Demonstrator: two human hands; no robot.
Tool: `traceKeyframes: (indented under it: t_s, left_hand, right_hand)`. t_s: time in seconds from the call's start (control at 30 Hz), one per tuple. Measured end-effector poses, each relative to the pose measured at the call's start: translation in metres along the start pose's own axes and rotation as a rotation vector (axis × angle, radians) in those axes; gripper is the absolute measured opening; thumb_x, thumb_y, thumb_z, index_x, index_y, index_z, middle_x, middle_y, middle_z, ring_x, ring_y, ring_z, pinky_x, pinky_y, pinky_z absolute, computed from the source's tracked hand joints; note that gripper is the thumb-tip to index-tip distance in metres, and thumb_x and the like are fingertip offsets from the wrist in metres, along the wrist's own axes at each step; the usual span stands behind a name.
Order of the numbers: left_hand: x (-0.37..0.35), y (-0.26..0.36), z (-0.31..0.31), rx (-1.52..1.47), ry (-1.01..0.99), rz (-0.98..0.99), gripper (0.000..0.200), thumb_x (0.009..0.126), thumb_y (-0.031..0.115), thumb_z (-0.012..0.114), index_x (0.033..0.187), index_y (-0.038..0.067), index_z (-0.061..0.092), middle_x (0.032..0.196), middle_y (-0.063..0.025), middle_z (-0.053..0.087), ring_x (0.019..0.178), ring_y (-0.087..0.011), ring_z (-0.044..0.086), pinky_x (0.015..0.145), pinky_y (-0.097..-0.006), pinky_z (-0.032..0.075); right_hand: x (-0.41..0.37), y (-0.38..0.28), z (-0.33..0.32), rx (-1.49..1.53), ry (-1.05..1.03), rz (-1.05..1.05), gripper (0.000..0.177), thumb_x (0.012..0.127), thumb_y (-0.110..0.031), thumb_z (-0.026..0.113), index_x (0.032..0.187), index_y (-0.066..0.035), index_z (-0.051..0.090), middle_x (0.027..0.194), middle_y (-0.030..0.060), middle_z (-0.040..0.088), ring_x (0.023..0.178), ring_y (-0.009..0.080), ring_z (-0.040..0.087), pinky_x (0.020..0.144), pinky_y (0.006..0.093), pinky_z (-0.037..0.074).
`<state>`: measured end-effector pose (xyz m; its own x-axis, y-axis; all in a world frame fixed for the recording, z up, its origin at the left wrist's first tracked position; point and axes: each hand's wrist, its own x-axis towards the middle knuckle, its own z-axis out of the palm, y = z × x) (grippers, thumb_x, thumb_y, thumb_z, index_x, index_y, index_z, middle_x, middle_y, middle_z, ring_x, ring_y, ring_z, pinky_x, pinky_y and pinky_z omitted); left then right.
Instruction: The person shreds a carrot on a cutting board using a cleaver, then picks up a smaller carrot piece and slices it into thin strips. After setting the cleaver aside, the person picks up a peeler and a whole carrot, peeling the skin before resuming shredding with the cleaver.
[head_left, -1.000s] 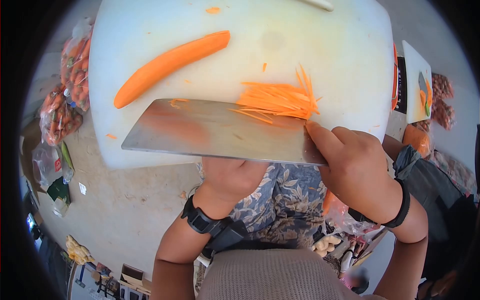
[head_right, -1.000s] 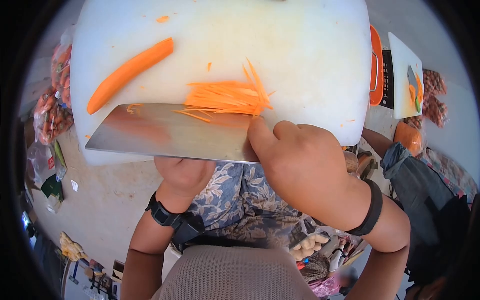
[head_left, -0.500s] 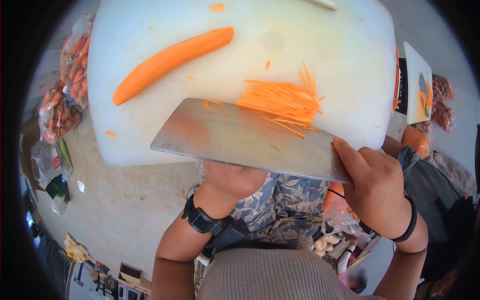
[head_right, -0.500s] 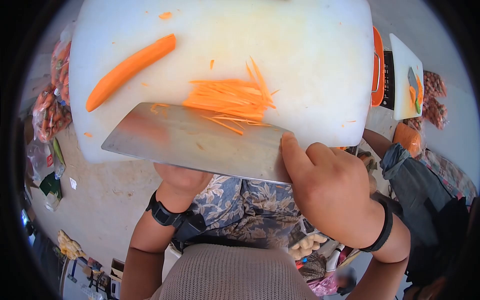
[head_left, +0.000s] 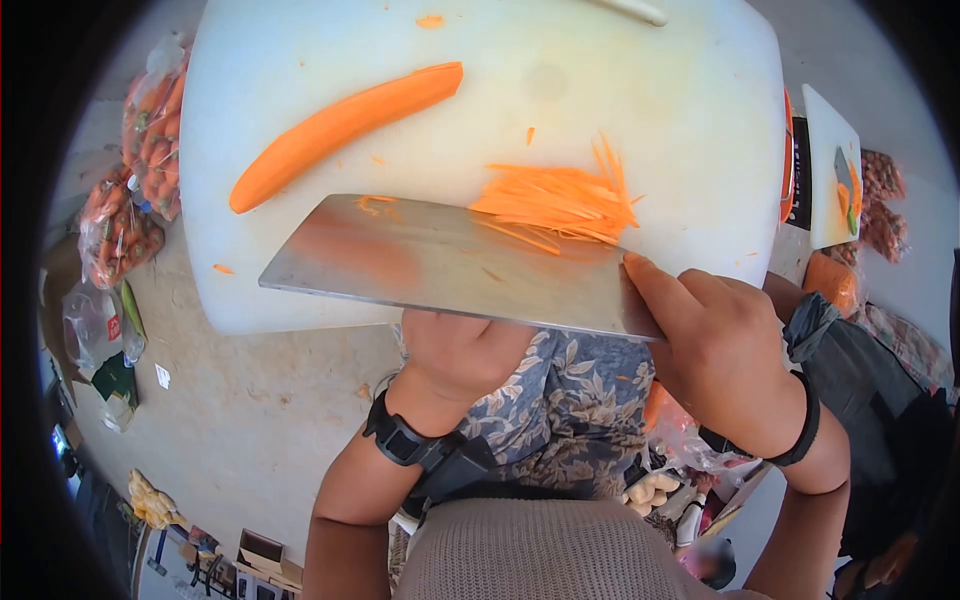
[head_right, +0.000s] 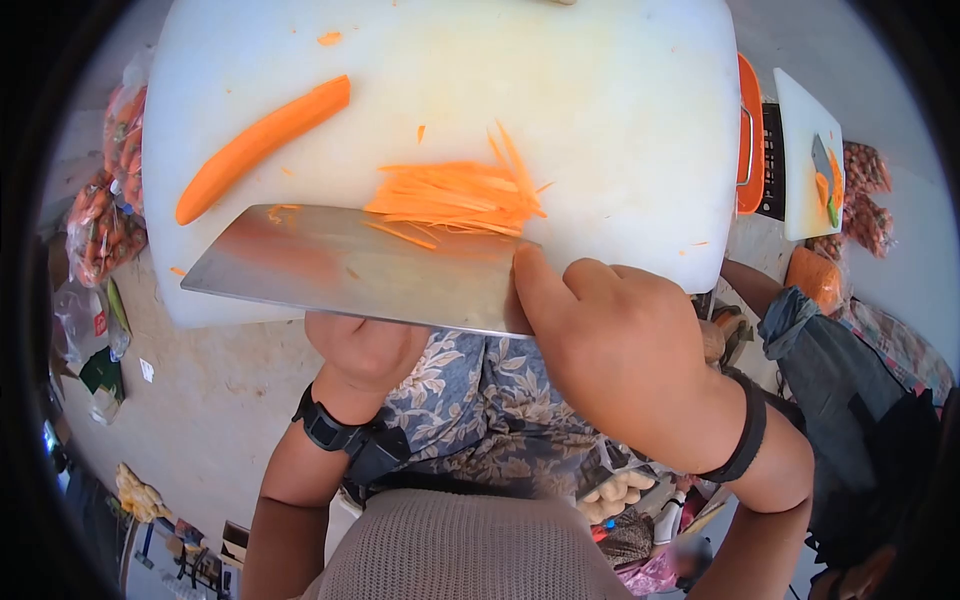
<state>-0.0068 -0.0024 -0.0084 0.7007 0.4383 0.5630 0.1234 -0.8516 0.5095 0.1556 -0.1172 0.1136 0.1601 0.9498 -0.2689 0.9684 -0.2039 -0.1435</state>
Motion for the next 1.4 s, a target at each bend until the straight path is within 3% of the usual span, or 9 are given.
traceKeyframes:
  t_s: [0.07, 0.17, 0.27, 0.4, 0.5, 0.57, 0.8, 0.87, 1.4]
  left_hand:
    - [-0.004, 0.000, -0.001, -0.102, -0.033, -0.111, 0.019, 0.078, 0.008, 0.069, 0.097, 0.005, 0.072, 0.104, -0.0109, 0.069, 0.091, -0.0320, 0.065, 0.079, -0.0417, 0.052]
    - [-0.008, 0.000, 0.001, 0.028, 0.014, -0.042, 0.022, 0.077, 0.009, 0.070, 0.098, 0.004, 0.072, 0.101, -0.0115, 0.070, 0.089, -0.0322, 0.066, 0.078, -0.0417, 0.053]
    - [-0.004, 0.000, 0.000, -0.166, -0.020, -0.126, 0.023, 0.077, 0.009, 0.070, 0.099, 0.003, 0.072, 0.100, -0.0115, 0.070, 0.088, -0.0318, 0.067, 0.079, -0.0413, 0.053]
    - [-0.003, 0.002, -0.001, -0.110, -0.020, -0.123, 0.024, 0.077, 0.008, 0.069, 0.101, 0.003, 0.072, 0.100, -0.0117, 0.070, 0.088, -0.0315, 0.067, 0.079, -0.0413, 0.053]
    - [0.003, 0.001, -0.003, -0.215, -0.037, -0.136, 0.023, 0.076, 0.006, 0.069, 0.099, 0.004, 0.072, 0.102, -0.0113, 0.069, 0.089, -0.0314, 0.066, 0.079, -0.0415, 0.053]
    - [0.007, 0.002, -0.004, -0.081, -0.018, -0.029, 0.025, 0.068, -0.004, 0.074, 0.092, 0.001, 0.071, 0.094, -0.0120, 0.068, 0.083, -0.0332, 0.066, 0.073, -0.0384, 0.053]
    - [0.009, 0.002, 0.001, -0.046, 0.020, -0.008, 0.022, 0.068, -0.007, 0.070, 0.090, -0.001, 0.071, 0.094, -0.0122, 0.068, 0.082, -0.0333, 0.066, 0.073, -0.0383, 0.053]
    - [0.001, -0.002, 0.006, -0.186, 0.036, -0.089, 0.024, 0.067, 0.003, 0.068, 0.090, 0.007, 0.073, 0.101, -0.0068, 0.068, 0.088, -0.0282, 0.066, 0.076, -0.0386, 0.053]
    - [-0.006, 0.003, 0.001, 0.015, 0.009, -0.062, 0.022, 0.078, 0.010, 0.069, 0.099, 0.006, 0.072, 0.106, -0.0098, 0.068, 0.092, -0.0314, 0.065, 0.081, -0.0414, 0.052]
  right_hand:
    - [-0.006, -0.002, -0.008, 0.009, -0.012, -0.002, 0.053, 0.062, 0.003, 0.068, 0.114, 0.000, 0.062, 0.064, 0.0065, 0.050, 0.056, 0.0245, 0.056, 0.053, 0.0367, 0.045]
    - [-0.011, -0.001, -0.012, 0.003, -0.022, 0.001, 0.052, 0.062, 0.003, 0.069, 0.114, 0.001, 0.063, 0.063, 0.0064, 0.050, 0.055, 0.0239, 0.055, 0.052, 0.0362, 0.044]
    - [-0.013, 0.000, -0.012, -0.009, -0.019, 0.011, 0.051, 0.062, 0.001, 0.070, 0.113, 0.001, 0.063, 0.062, 0.0063, 0.049, 0.054, 0.0241, 0.054, 0.052, 0.0359, 0.044]
    - [-0.009, 0.001, -0.010, 0.026, -0.038, 0.026, 0.049, 0.063, 0.001, 0.070, 0.112, 0.000, 0.063, 0.063, 0.0071, 0.051, 0.054, 0.0252, 0.055, 0.052, 0.0366, 0.044]
    - [0.003, -0.001, -0.007, 0.006, -0.103, 0.031, 0.048, 0.063, 0.001, 0.070, 0.110, -0.001, 0.062, 0.065, 0.0078, 0.053, 0.055, 0.0259, 0.056, 0.052, 0.0377, 0.045]
    - [0.008, -0.001, -0.001, 0.013, -0.084, 0.023, 0.048, 0.062, 0.001, 0.070, 0.110, -0.001, 0.062, 0.066, 0.0078, 0.053, 0.056, 0.0261, 0.057, 0.052, 0.0380, 0.046]
    - [0.005, -0.003, -0.001, 0.034, -0.029, 0.012, 0.051, 0.061, 0.003, 0.068, 0.112, -0.001, 0.062, 0.066, 0.0078, 0.054, 0.058, 0.0263, 0.058, 0.053, 0.0379, 0.046]
    - [0.001, -0.006, -0.013, 0.028, -0.053, 0.012, 0.051, 0.061, 0.002, 0.069, 0.112, 0.000, 0.062, 0.067, 0.0080, 0.054, 0.058, 0.0262, 0.058, 0.054, 0.0378, 0.046]
    - [-0.008, -0.001, -0.012, -0.010, -0.062, 0.029, 0.052, 0.061, 0.003, 0.069, 0.112, 0.001, 0.062, 0.066, 0.0086, 0.053, 0.055, 0.0266, 0.056, 0.053, 0.0386, 0.045]
